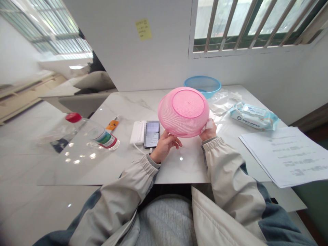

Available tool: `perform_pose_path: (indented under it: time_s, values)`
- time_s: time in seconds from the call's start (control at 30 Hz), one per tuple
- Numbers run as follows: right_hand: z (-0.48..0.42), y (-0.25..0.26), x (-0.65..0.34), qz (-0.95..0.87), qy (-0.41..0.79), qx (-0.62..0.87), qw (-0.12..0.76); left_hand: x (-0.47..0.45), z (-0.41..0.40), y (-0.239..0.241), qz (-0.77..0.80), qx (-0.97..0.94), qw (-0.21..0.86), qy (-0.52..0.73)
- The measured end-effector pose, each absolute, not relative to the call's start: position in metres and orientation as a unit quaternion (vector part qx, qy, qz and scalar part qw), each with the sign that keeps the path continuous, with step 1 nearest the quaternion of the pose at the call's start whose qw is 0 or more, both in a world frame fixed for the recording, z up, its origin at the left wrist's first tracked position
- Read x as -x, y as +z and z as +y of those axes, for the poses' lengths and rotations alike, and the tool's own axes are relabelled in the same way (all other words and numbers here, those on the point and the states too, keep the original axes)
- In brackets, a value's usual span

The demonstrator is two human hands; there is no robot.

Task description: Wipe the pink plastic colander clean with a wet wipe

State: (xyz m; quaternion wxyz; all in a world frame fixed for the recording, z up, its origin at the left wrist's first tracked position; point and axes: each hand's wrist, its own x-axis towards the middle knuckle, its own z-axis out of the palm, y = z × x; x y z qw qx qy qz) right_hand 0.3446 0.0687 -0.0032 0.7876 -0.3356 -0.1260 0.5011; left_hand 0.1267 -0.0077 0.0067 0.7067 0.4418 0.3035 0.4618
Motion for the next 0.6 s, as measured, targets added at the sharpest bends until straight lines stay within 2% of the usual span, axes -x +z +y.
perform_pose_path:
  time_s: [0.6]
  values:
    - [0.0649, 0.0036, -0.3418, -0.087, 0.51, 0.361, 0.776, -0.1267, -0.005, 0.0062, 0.321, -0.402, 0.672, 0.533]
